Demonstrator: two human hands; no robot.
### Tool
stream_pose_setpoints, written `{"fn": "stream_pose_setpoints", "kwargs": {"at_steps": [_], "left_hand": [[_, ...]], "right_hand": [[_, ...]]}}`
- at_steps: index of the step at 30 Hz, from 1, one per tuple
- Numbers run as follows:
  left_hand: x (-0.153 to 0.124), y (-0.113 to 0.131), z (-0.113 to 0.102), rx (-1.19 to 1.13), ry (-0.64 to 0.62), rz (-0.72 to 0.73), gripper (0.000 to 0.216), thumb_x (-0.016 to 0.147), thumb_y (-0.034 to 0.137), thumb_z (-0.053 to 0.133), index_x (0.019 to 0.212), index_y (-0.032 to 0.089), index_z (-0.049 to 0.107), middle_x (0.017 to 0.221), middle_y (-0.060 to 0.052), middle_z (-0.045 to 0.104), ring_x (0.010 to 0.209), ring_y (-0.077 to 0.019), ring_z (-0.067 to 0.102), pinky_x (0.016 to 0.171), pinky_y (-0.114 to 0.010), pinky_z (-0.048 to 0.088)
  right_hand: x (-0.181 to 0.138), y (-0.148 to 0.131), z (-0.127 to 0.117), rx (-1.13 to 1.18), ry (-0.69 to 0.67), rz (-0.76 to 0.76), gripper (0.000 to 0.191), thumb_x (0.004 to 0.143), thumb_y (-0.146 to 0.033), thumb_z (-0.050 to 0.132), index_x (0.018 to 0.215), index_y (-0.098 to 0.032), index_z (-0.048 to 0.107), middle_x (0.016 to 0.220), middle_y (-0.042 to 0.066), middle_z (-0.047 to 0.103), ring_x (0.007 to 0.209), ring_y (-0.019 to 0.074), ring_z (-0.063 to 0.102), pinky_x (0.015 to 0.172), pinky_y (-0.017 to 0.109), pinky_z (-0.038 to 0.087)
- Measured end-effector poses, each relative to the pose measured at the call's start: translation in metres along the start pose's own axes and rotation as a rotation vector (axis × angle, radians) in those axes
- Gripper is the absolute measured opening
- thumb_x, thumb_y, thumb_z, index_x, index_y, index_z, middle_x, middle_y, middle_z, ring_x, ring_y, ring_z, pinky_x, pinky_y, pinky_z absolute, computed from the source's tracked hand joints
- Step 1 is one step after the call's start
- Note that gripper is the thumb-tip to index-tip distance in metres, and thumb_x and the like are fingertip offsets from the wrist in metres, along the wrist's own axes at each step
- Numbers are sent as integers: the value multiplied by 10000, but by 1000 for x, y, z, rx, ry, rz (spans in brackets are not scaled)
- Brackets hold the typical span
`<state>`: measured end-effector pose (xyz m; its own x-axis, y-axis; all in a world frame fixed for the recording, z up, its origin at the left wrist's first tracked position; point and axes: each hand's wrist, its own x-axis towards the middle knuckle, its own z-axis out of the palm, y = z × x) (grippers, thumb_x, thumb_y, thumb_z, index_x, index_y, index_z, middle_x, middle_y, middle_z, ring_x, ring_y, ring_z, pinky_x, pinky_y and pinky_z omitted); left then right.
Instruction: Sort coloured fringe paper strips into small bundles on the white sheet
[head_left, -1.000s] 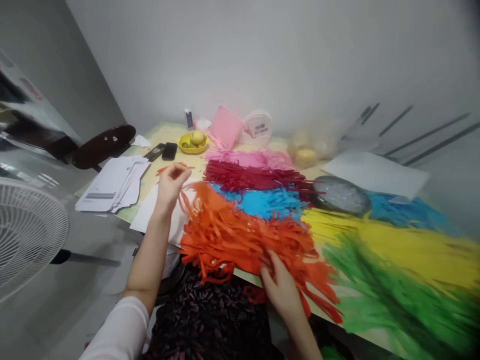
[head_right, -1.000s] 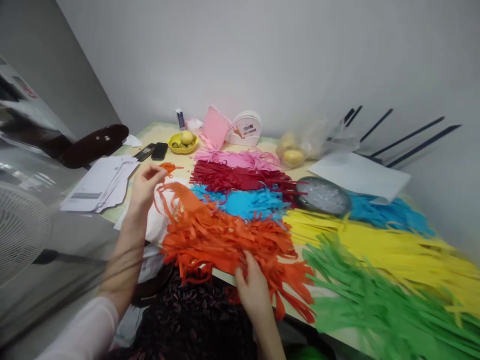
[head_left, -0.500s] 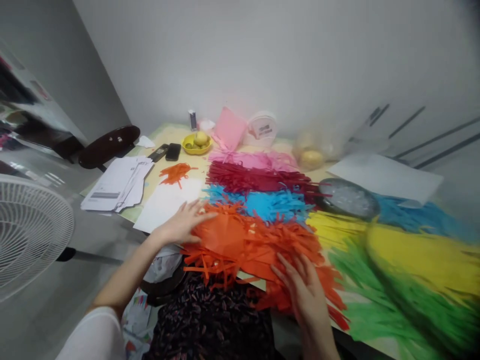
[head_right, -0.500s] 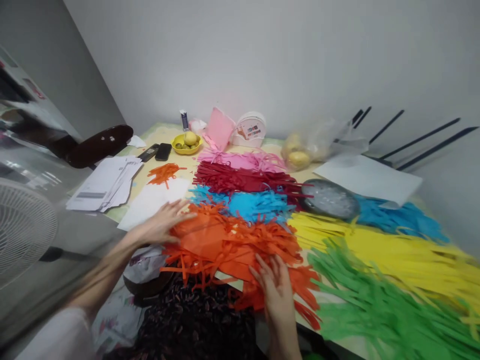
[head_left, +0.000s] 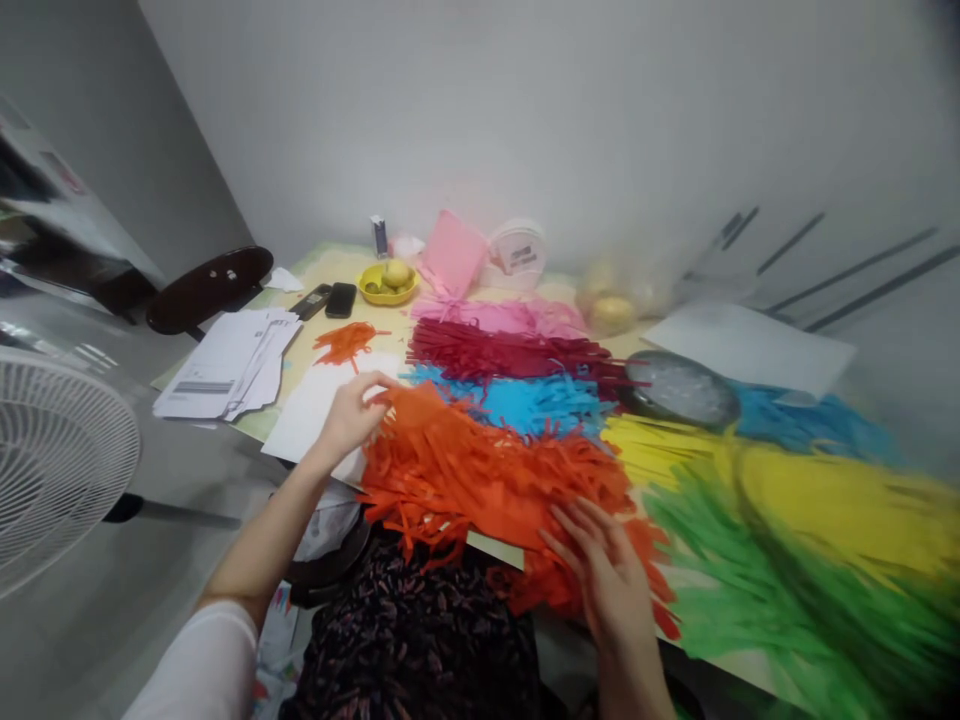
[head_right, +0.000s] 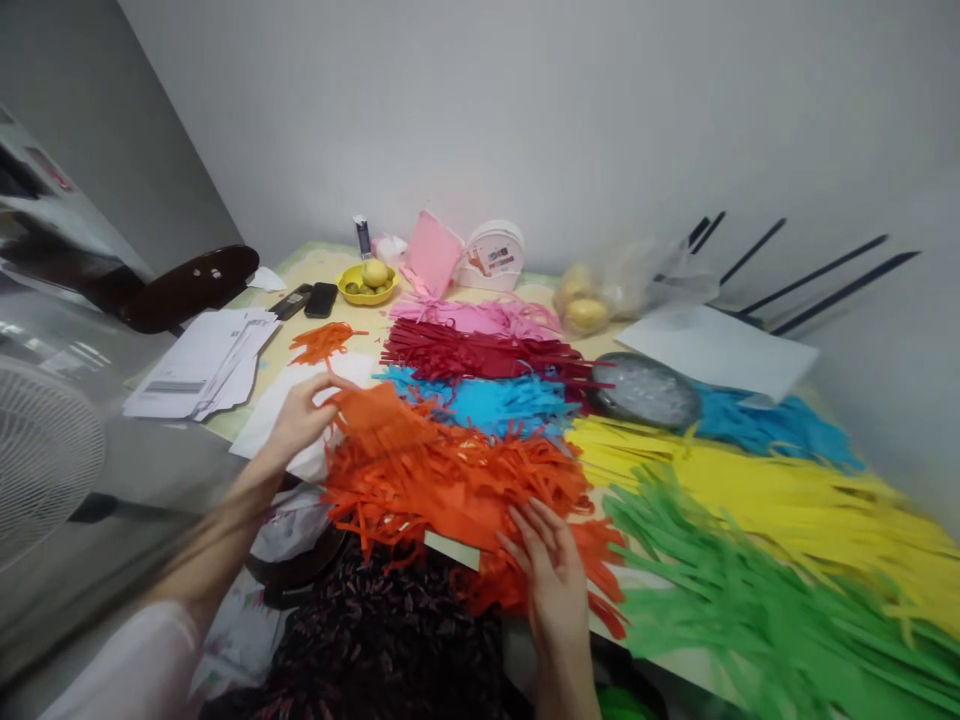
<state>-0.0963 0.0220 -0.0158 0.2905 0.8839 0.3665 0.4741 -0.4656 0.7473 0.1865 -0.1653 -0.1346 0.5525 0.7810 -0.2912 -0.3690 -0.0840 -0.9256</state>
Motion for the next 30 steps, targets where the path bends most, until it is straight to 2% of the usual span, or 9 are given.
{"fn": "stream_pose_setpoints", "kwargs": {"at_steps": [6,9,12,14,17,19,21,25,30], "left_hand": [[47,-11,-45,-434,433,-117,81,692,201,634,753,147,633,723,7,662,686,-127,613,680,-256,491],[67,-3,-73,-365,757,14,73,754,176,637,771,145,573,715,50,596,693,-86,573,700,-245,470],[65,25,-82,-170,950,197,73,836,129,605,894,147,563,924,49,596,937,-90,574,877,-267,437],[50,50,-64,131,828,322,47,862,137,595,908,146,591,1045,-4,616,1057,-158,565,937,-332,427],[19,83,-10,523,282,335,150,781,50,570,874,164,597,939,-48,647,955,-221,579,867,-376,424],[1,96,25,645,-13,309,167,782,48,534,881,170,588,927,-75,647,916,-241,576,810,-383,421],[-11,102,47,656,-187,301,193,805,47,486,915,175,580,946,-87,644,901,-245,576,785,-385,423],[-22,102,57,606,-271,288,216,828,65,441,961,177,569,973,-99,625,903,-252,573,799,-387,442],[-16,90,47,405,-294,213,292,739,44,452,957,181,592,982,-96,650,960,-256,583,879,-382,455]], "right_hand": [[0,0,-2,0,-19,25,499,696,-474,791,1104,-239,624,1336,88,569,1236,320,587,827,401,617],[-1,-7,-11,-66,-31,13,485,700,-510,777,1052,-207,637,1224,103,631,1111,319,661,792,434,622],[-13,-31,-10,-335,151,-255,427,806,-521,678,1043,-166,652,1083,132,681,941,294,704,805,484,599],[-28,-54,5,-586,285,-608,326,883,-425,619,1058,-155,668,1065,149,693,982,291,682,900,506,547],[-48,-80,48,-804,141,-1063,286,904,-280,607,1169,-177,635,1157,158,672,1128,301,620,1003,526,471],[-53,-84,81,-863,-62,-1150,472,916,-306,587,1366,-192,504,1317,176,594,1247,312,545,1039,545,440],[-50,-79,106,-910,-171,-1128,598,932,-331,545,1483,-195,358,1437,183,497,1339,317,456,1066,564,411],[-27,-65,120,-933,-130,-1135,517,905,-212,490,1419,-176,445,1364,151,574,1332,298,455,1091,536,386],[1,-85,94,-993,-158,-1067,445,712,-92,425,1074,-187,666,1017,89,736,968,244,660,922,399,512]]}}
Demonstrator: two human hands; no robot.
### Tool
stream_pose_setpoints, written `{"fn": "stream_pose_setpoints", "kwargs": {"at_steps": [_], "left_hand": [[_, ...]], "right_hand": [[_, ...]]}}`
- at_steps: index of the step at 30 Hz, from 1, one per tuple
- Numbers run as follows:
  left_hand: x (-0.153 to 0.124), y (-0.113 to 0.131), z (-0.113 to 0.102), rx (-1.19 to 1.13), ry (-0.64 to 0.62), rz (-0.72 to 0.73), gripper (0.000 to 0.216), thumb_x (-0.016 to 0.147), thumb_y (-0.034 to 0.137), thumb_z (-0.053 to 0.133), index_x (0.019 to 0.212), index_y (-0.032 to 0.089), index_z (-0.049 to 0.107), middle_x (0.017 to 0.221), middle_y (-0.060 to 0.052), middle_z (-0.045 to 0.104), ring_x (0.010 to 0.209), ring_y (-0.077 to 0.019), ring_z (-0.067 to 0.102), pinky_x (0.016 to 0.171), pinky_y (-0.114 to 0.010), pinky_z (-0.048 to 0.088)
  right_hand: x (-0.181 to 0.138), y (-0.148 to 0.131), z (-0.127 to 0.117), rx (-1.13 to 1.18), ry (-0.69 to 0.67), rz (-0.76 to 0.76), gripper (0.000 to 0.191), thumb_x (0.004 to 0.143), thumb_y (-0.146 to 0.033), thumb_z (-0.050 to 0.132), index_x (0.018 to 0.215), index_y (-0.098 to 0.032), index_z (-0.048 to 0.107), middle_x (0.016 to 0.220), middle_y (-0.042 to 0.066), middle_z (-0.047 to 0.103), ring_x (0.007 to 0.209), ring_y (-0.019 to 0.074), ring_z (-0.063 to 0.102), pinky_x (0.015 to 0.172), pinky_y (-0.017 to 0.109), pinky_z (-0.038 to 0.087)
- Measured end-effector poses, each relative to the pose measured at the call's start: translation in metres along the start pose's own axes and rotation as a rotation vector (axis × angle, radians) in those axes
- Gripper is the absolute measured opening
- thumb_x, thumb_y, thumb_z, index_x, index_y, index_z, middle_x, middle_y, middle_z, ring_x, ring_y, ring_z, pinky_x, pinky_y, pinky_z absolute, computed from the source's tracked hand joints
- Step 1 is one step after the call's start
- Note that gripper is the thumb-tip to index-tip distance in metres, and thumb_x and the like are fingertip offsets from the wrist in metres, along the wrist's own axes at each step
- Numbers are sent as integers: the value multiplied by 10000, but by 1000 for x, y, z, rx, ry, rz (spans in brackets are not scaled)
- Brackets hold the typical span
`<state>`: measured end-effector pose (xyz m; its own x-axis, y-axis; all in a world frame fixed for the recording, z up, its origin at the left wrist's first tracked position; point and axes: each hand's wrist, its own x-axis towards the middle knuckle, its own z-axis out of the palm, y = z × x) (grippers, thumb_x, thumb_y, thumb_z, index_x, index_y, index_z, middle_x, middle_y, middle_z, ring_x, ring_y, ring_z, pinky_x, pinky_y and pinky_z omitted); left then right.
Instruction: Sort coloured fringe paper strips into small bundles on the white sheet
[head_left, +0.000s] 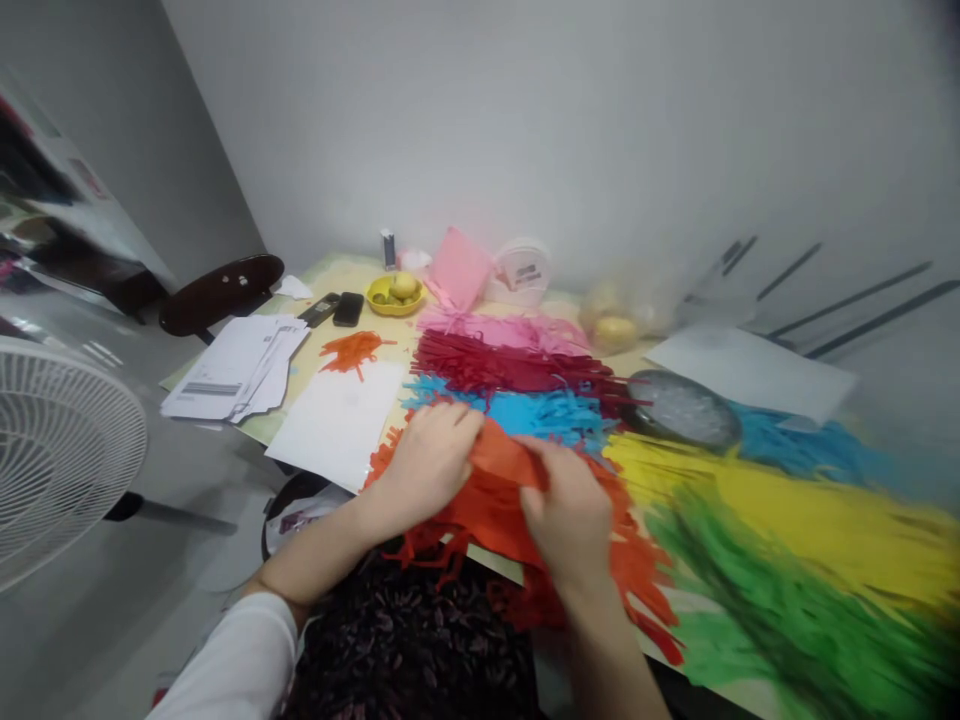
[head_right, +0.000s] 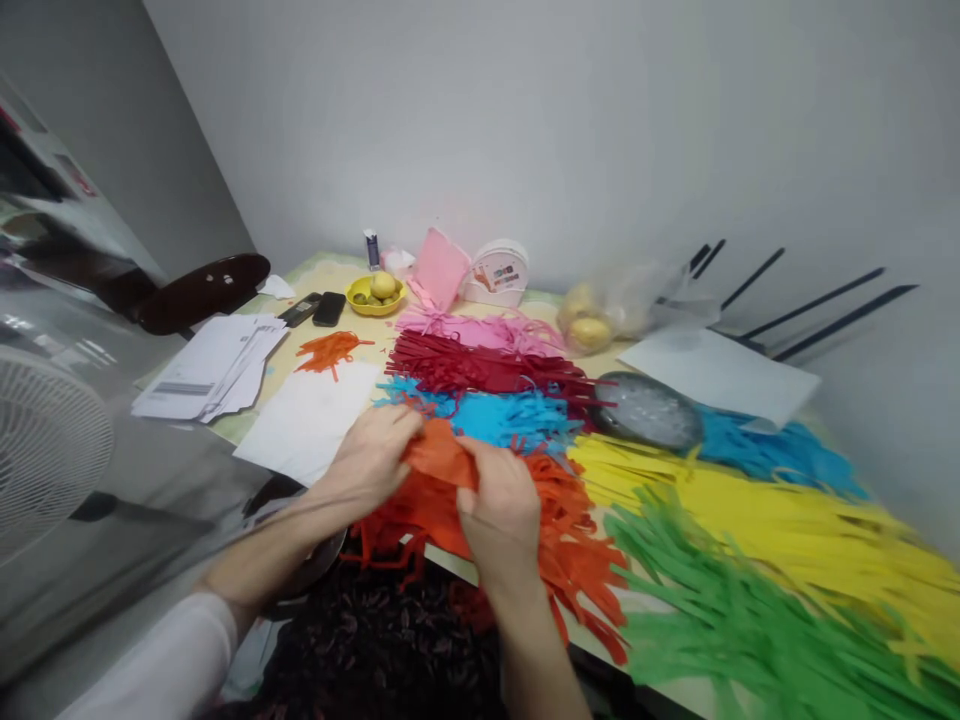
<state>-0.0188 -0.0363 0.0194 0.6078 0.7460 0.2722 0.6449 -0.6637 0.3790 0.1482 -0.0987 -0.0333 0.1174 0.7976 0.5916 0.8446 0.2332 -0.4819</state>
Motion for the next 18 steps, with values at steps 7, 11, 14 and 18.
{"fn": "stream_pose_setpoints", "kwargs": {"at_steps": [7,11,14,18], "left_hand": [[21,-26,-9,-622,0,-30,167,731,110,492,851,183,583,841,-15,662,795,-172,612,731,-262,460],[28,-25,-6,-704,6,-28,80,743,128,501,795,176,539,774,0,597,750,-149,558,679,-238,431],[32,-25,-2,-843,-30,-35,14,750,165,521,762,171,520,735,13,556,705,-132,531,633,-224,411],[35,-29,1,-900,-87,-78,118,798,235,547,707,162,528,677,24,540,646,-119,513,588,-218,386]], "right_hand": [[28,36,-46,90,-186,15,353,805,-212,443,1002,-232,736,942,36,765,839,203,700,775,309,540],[37,44,-53,226,-192,105,274,842,-267,524,1029,-204,714,962,40,752,849,194,691,769,296,530],[39,43,-54,293,-277,147,211,836,-323,585,941,-191,713,866,27,742,773,192,681,712,286,527],[37,44,-55,329,-258,200,157,814,-257,575,894,-196,695,776,5,717,676,165,654,623,248,495]]}}
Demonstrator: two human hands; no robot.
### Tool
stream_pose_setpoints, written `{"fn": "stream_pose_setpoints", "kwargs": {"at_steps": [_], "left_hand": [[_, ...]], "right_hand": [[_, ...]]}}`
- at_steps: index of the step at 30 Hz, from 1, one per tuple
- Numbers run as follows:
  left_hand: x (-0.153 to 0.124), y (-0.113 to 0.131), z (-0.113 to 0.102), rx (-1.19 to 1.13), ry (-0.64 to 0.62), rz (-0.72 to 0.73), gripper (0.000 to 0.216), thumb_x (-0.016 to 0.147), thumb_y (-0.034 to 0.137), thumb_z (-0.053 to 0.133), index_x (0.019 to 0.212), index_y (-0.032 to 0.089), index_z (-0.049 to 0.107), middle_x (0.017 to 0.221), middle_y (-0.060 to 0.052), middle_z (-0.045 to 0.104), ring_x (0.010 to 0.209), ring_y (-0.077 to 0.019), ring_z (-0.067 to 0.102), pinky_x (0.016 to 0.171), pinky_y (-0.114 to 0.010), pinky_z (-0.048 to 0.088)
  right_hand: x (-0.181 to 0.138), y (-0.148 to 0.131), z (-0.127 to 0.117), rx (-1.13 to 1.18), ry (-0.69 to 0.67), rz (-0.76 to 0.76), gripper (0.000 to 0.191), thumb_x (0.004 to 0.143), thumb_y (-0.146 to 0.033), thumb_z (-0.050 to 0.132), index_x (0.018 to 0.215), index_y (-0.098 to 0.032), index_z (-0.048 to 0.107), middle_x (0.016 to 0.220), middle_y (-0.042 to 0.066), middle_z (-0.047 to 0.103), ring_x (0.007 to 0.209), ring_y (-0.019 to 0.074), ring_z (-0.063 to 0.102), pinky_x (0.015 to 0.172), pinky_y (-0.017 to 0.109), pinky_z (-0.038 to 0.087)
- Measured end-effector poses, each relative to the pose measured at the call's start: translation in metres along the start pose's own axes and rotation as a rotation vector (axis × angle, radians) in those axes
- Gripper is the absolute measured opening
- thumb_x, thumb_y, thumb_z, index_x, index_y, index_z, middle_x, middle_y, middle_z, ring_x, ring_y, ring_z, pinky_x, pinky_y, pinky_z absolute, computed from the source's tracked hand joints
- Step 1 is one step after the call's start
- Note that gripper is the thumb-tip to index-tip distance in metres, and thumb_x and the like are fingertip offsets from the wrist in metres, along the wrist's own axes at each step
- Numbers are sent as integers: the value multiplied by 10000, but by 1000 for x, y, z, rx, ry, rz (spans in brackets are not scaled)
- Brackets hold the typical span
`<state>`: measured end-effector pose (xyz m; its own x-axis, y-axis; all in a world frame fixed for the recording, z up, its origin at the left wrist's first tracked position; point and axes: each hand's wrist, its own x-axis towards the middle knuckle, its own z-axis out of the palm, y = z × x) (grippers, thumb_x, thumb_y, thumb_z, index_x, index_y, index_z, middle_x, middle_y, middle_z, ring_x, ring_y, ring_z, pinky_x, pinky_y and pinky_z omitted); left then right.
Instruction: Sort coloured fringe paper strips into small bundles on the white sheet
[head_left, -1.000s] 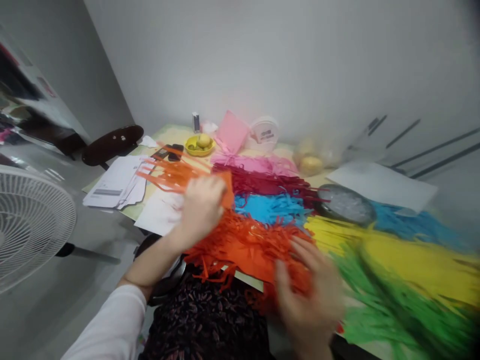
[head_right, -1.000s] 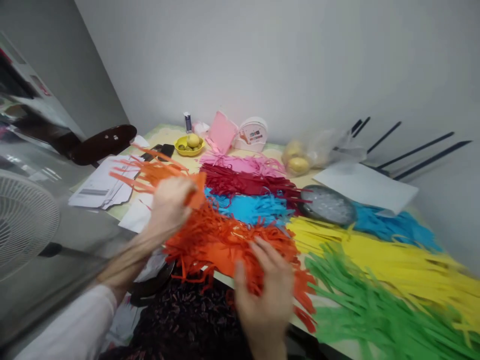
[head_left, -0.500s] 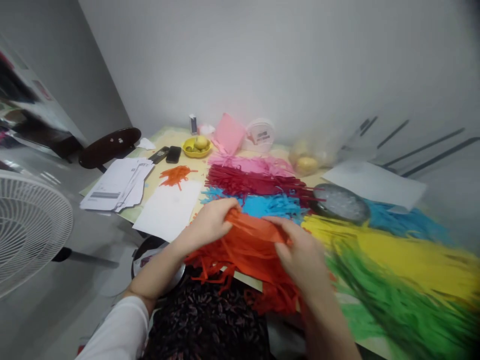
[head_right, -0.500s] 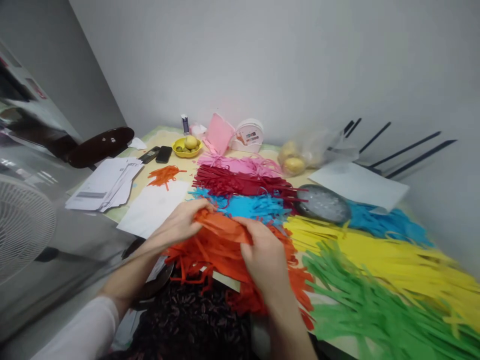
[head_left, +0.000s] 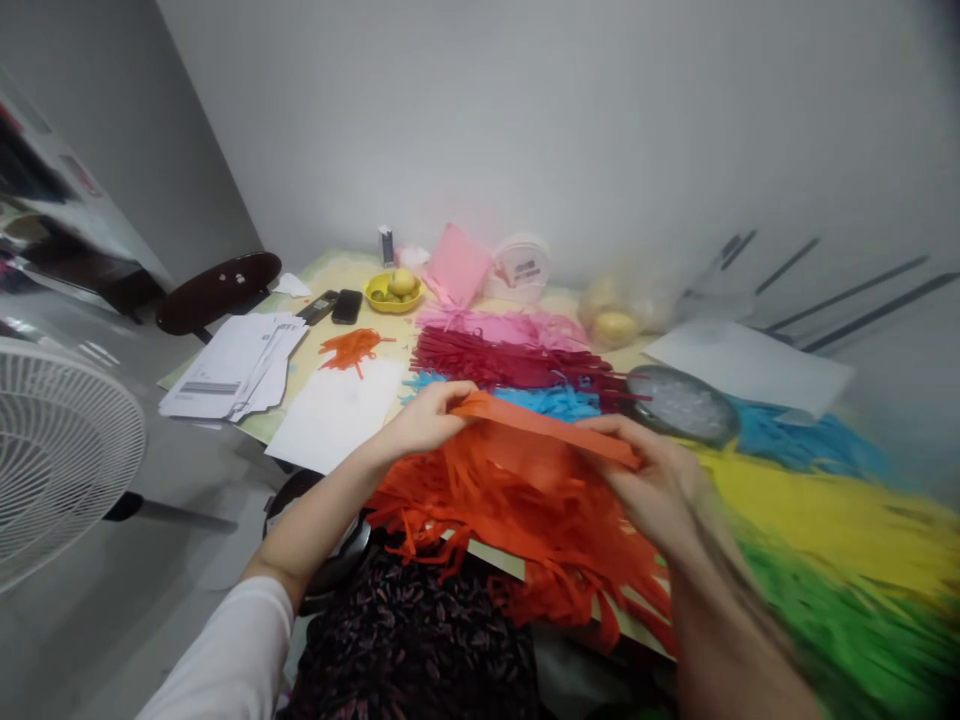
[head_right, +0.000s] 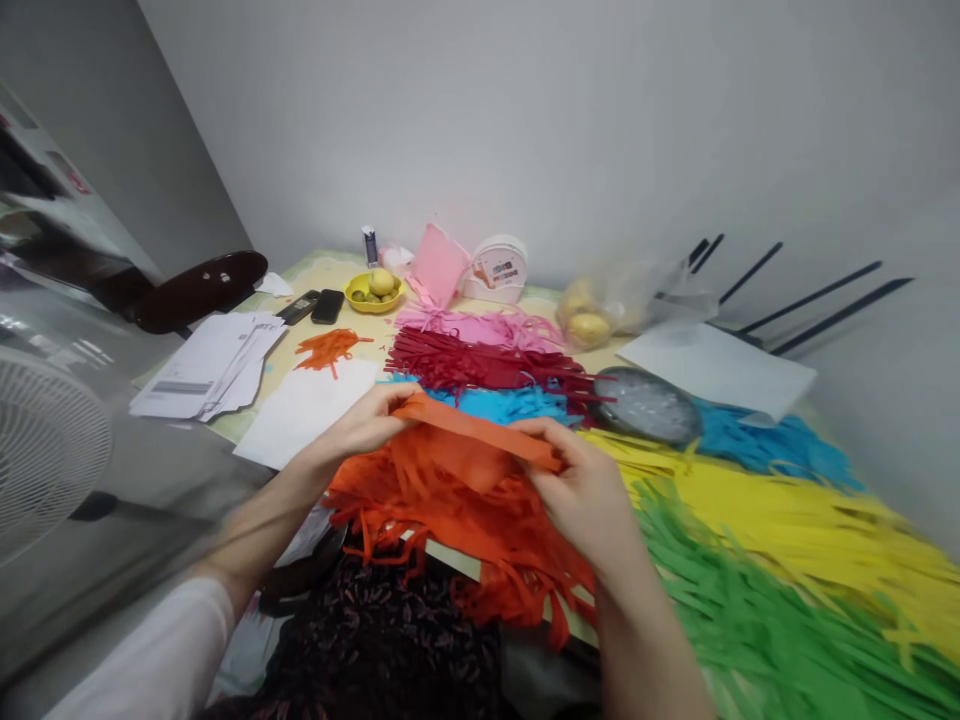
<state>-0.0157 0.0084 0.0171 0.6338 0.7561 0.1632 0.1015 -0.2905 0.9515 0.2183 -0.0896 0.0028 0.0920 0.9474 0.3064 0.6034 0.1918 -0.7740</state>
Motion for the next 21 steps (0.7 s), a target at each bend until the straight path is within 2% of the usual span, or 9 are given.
{"fn": "stream_pose_setpoints", "kwargs": {"at_steps": [4,8,10,13,15,18,19,21], "left_hand": [[1,-2,1,-87,7,54,79,779,191,591,823,144,636,791,-18,659,751,-150,614,685,-239,462],[0,-6,3,-166,-43,60,289,769,138,580,1016,164,729,983,-61,737,922,-178,671,821,-265,490],[0,-10,1,-178,-78,16,284,783,155,580,1005,165,756,987,-71,752,905,-174,679,811,-261,493],[-2,-11,-10,-203,-173,-1,230,806,222,621,960,149,775,1000,-98,759,934,-193,687,830,-272,500],[-2,-6,-22,-201,-336,45,292,779,272,700,1041,157,760,1112,-114,738,1072,-231,662,922,-298,485],[0,8,-37,-195,-560,118,630,663,401,825,1237,188,674,1343,-122,629,1278,-290,544,1043,-342,426],[2,14,-37,-183,-573,119,691,646,452,830,1263,198,653,1383,-117,598,1306,-297,516,1059,-350,412],[6,22,-33,-100,-510,91,640,678,497,795,1232,207,658,1366,-99,607,1276,-280,527,1047,-343,406]], "right_hand": [[-2,-3,-6,61,41,15,206,772,-233,578,938,-205,695,870,26,730,755,185,670,699,280,519],[-5,-11,-15,148,-1,16,355,667,-156,548,955,-248,733,942,21,733,859,218,680,796,327,531],[-7,-12,-18,185,-26,-22,434,594,-103,489,887,-281,753,940,4,722,895,218,669,833,330,521],[-8,-8,-20,225,-19,-81,429,548,-76,459,757,-309,752,918,-6,692,885,204,651,825,317,509],[-9,-6,-22,229,-12,-98,397,574,-65,480,719,-321,746,921,-8,675,869,197,648,801,309,509],[-7,-9,-25,200,-36,-162,347,676,-86,522,732,-334,758,935,3,671,857,204,653,771,316,521],[-6,-11,-26,177,-43,-196,332,713,-105,527,743,-336,764,932,8,672,849,206,654,766,321,526],[-5,-18,-26,110,-53,-258,320,759,-132,526,755,-334,775,922,16,674,835,205,657,766,327,534]]}}
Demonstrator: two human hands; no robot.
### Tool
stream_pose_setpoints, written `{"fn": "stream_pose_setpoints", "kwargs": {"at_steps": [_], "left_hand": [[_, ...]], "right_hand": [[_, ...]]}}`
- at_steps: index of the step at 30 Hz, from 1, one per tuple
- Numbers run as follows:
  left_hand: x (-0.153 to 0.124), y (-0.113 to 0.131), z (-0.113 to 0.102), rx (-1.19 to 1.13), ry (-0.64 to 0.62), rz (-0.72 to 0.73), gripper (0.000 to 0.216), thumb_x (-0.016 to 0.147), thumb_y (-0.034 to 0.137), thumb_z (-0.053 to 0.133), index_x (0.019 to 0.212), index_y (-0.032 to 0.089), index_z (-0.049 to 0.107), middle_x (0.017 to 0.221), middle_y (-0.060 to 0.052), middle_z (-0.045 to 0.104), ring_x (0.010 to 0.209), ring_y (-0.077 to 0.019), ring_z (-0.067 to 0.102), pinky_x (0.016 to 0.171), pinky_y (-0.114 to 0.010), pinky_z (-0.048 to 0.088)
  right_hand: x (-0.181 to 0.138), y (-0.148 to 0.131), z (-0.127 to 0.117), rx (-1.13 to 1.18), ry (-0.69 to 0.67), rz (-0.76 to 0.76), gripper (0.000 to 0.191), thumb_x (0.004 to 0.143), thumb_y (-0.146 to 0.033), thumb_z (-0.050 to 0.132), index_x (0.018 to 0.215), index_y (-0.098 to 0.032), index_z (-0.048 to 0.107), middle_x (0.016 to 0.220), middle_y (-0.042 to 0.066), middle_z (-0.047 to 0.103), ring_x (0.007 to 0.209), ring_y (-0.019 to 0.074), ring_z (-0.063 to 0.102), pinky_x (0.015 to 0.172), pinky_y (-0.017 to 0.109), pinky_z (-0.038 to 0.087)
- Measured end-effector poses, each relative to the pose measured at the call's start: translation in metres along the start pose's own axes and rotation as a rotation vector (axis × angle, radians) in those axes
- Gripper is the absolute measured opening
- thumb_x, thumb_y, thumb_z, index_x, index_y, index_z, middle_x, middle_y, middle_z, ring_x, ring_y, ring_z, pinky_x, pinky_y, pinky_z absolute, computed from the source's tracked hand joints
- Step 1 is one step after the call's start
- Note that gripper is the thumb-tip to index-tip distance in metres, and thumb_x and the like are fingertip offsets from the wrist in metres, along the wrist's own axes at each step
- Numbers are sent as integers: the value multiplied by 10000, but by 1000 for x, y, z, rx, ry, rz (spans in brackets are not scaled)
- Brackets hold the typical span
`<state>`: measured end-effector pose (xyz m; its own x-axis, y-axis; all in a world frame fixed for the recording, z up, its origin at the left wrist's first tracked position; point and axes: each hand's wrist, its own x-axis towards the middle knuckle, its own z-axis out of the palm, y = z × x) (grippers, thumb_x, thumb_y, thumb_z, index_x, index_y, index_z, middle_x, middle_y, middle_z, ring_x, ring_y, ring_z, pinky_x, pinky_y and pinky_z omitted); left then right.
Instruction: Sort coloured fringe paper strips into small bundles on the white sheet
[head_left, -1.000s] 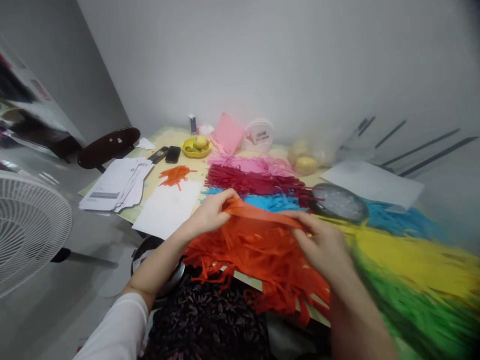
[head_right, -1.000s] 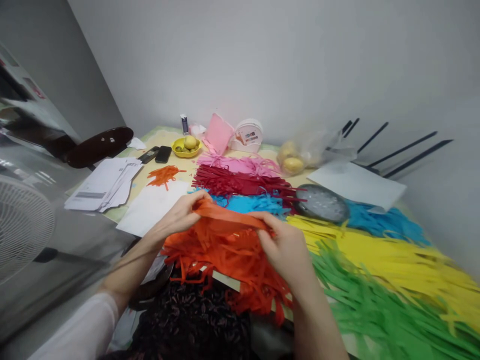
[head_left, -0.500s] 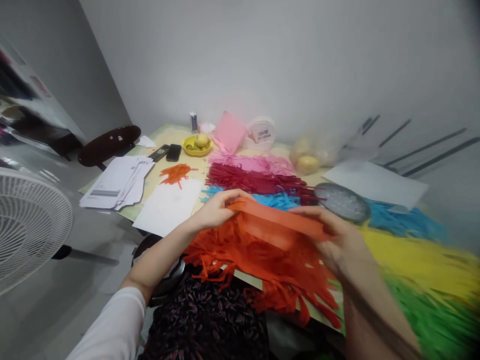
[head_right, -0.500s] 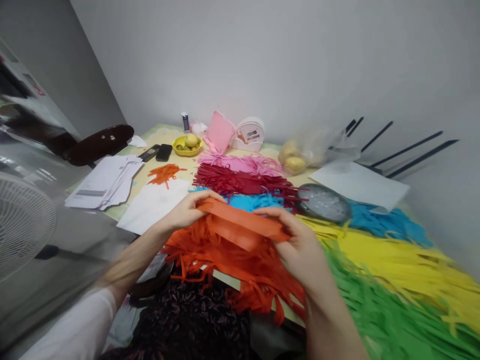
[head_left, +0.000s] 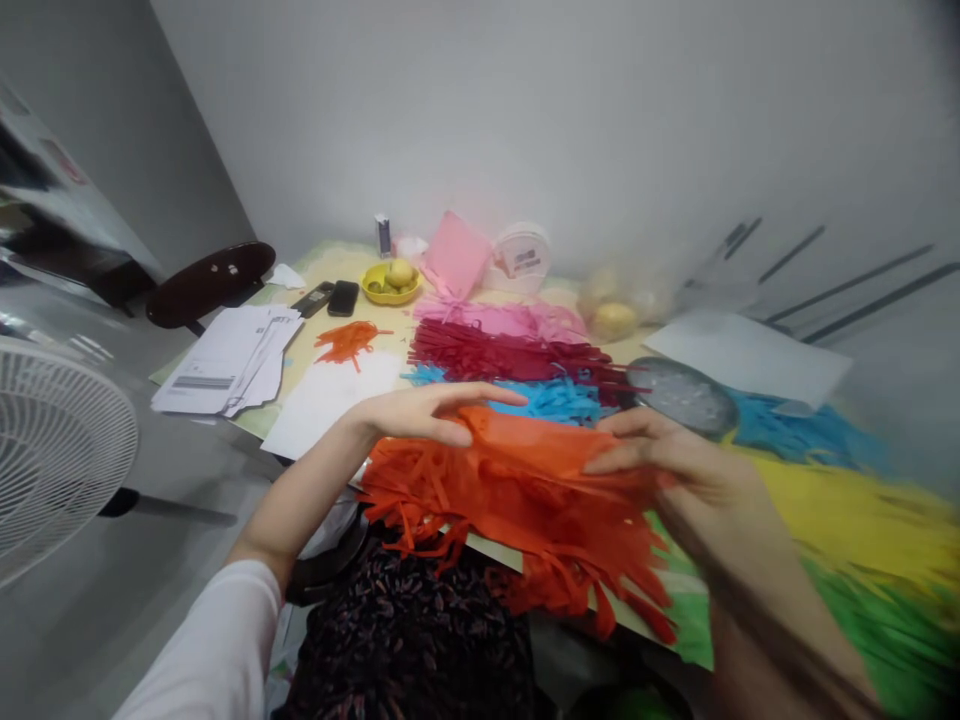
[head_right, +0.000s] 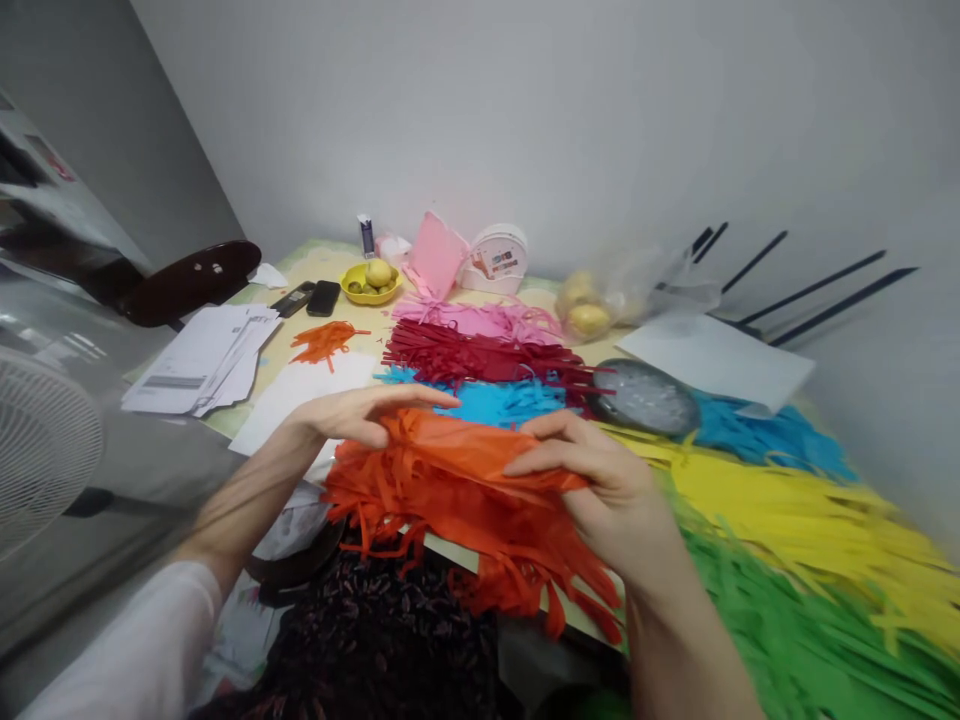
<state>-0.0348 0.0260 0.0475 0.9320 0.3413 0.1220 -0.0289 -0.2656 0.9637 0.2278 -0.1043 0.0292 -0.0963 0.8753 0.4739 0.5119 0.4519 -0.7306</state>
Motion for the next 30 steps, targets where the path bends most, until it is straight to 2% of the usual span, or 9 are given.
{"fn": "stream_pose_setpoints", "kwargs": {"at_steps": [3,6,9,13,17,20,23,26,30], "left_hand": [[13,2,10,146,37,-140,381,759,461,730,1001,168,707,1003,-47,706,915,-185,625,814,-269,455],[19,-2,13,214,-52,-210,361,784,491,690,764,132,664,635,33,541,584,-96,463,564,-227,329],[19,-4,10,346,-52,-185,312,804,426,674,712,130,637,596,47,468,561,-86,397,538,-231,264],[19,1,15,586,-4,-177,180,815,280,659,708,136,636,626,35,516,592,-96,431,560,-233,261],[19,7,22,653,-24,-187,153,830,261,656,733,143,653,621,36,525,596,-102,456,560,-230,268],[11,9,17,754,-55,-256,158,844,288,657,769,151,679,666,15,592,637,-124,521,584,-231,315],[0,15,16,984,-25,-303,209,819,305,697,978,170,706,1004,-67,705,914,-212,612,757,-273,415],[2,22,28,1087,76,-173,546,796,389,732,1278,174,592,1394,-153,555,1258,-300,491,1004,-387,382],[18,13,40,817,-48,-184,198,868,312,647,965,145,693,944,-78,715,908,-210,630,808,-296,447]], "right_hand": [[3,-6,1,-95,-33,-44,318,769,-135,521,735,-319,777,908,24,675,830,198,666,769,326,546],[0,-4,-7,-160,-159,-43,333,818,-163,493,764,-316,784,986,40,690,924,219,682,826,349,556],[-4,-1,-28,-209,-351,-21,324,850,-264,565,1091,-360,759,1207,35,685,1102,268,659,930,379,542],[-2,-2,-38,-286,-365,86,713,790,-470,711,1458,-369,483,1419,40,585,1253,314,581,991,394,511],[5,0,-8,-259,-388,230,328,843,-501,643,1044,-258,732,1023,47,762,892,249,712,784,337,550],[4,7,9,-268,-429,253,317,906,-461,547,741,-215,659,714,13,709,648,176,645,617,268,484],[-1,10,13,-379,-374,226,273,905,-397,528,713,-218,600,631,3,654,571,157,584,547,249,410],[-1,2,15,-517,-352,178,233,883,-320,524,676,-224,569,567,-3,606,512,150,533,510,250,338],[2,-12,13,-470,-401,179,250,896,-341,536,679,-227,583,554,-16,596,503,142,529,507,243,340]]}}
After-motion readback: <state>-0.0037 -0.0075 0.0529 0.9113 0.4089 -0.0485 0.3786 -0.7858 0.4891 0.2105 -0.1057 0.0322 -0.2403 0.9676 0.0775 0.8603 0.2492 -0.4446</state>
